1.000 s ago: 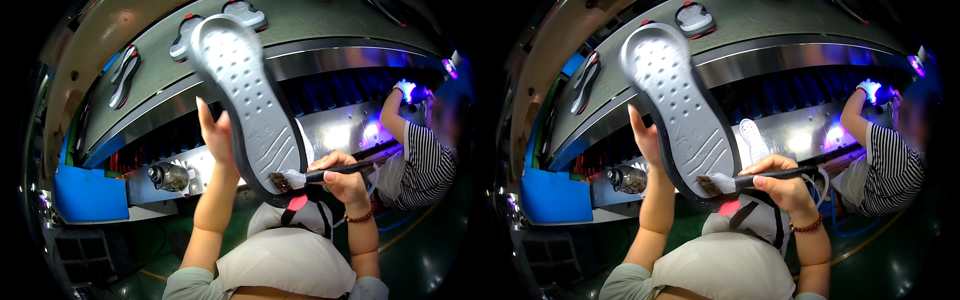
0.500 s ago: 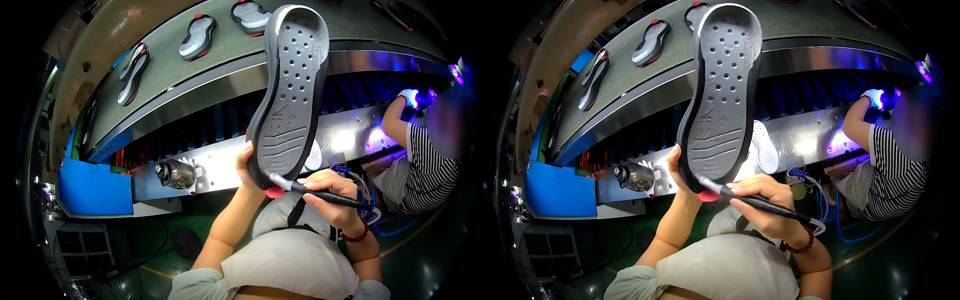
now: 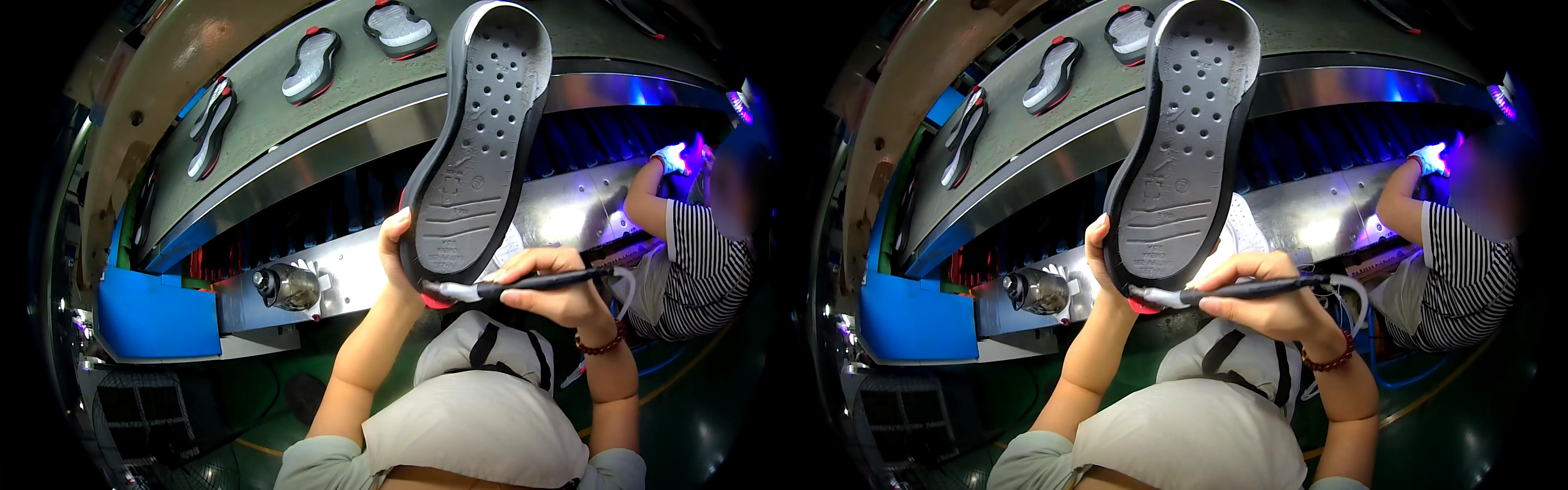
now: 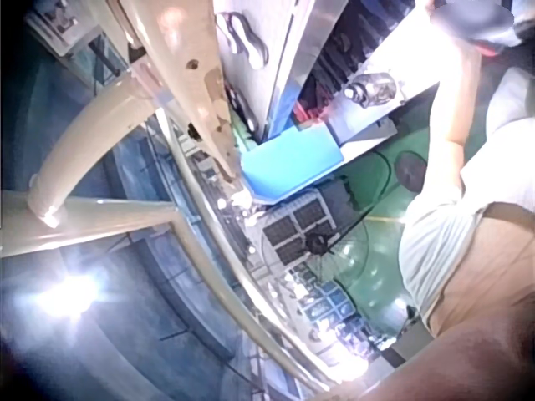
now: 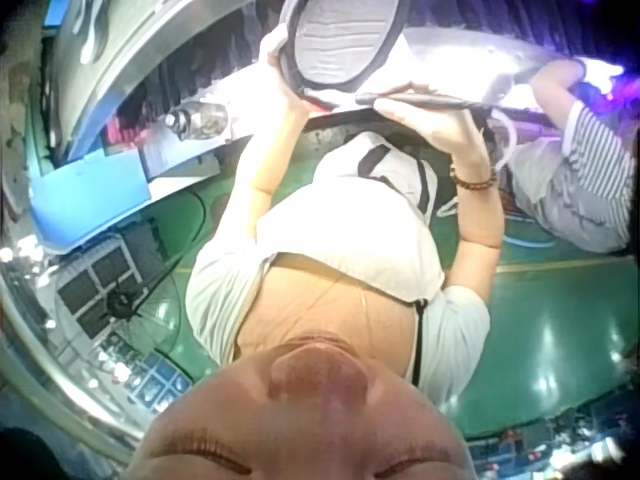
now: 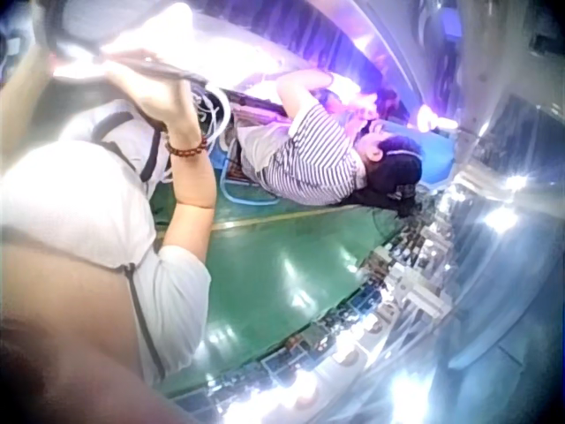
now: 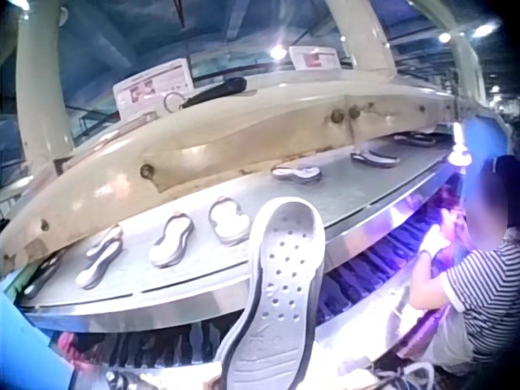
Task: The person applies glue to the bottom of shoe insoles using a brush. They pick up each insole from a conveyor belt, apply the adhesive, and place it back on the belt. Another worker is visible nearby performing a similar task.
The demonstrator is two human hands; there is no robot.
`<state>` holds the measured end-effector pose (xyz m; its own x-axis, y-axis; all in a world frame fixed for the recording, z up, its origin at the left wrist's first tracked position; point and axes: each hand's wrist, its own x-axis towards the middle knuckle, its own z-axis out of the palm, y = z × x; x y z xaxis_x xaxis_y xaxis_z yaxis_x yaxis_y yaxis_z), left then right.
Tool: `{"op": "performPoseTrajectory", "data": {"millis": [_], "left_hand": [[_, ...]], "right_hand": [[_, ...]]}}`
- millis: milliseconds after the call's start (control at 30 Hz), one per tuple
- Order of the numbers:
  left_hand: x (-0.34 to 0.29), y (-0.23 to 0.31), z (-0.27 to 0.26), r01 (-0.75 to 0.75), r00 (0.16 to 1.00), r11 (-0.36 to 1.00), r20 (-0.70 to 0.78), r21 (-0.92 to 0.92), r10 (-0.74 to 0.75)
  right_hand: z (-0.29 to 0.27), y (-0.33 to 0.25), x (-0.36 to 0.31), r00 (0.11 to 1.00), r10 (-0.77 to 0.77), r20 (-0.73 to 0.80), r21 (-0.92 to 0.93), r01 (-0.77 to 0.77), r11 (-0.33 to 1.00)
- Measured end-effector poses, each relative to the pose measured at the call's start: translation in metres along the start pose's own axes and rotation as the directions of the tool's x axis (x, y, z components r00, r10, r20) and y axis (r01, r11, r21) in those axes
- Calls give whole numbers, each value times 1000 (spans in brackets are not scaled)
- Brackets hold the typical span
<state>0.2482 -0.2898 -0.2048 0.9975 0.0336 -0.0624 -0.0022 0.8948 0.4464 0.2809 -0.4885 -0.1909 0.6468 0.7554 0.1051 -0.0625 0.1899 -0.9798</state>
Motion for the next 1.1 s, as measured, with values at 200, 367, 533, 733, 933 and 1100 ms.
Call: {"op": "performPoseTrajectory", "data": {"millis": [200, 367, 533, 733, 933, 1100], "left_hand": [[7, 11, 2, 231, 973, 972, -6, 45, -231], [6, 18, 27, 544, 836, 802, -234, 245, -496], [5, 21, 35, 648, 755, 728, -310, 224, -577], [-1, 27, 34, 668, 743, 700, -268, 252, -613], [-3, 29, 28, 605, 796, 742, -205, 287, -570], [-9, 37, -9, 642, 756, 760, -244, 101, -607]], "right_hand": [[-15, -10, 1, 967, -224, 117, 15, 224, 974], [-35, -25, 22, 900, -13, 435, -361, 188, 913], [-45, -33, 25, 886, -63, 459, -343, 242, 907], [-53, -43, 24, 810, 118, 574, -558, 281, 781], [-71, -34, 25, 802, 160, 576, -577, 260, 774], [-76, -45, 29, 891, 23, 454, -496, 231, 837]]}}
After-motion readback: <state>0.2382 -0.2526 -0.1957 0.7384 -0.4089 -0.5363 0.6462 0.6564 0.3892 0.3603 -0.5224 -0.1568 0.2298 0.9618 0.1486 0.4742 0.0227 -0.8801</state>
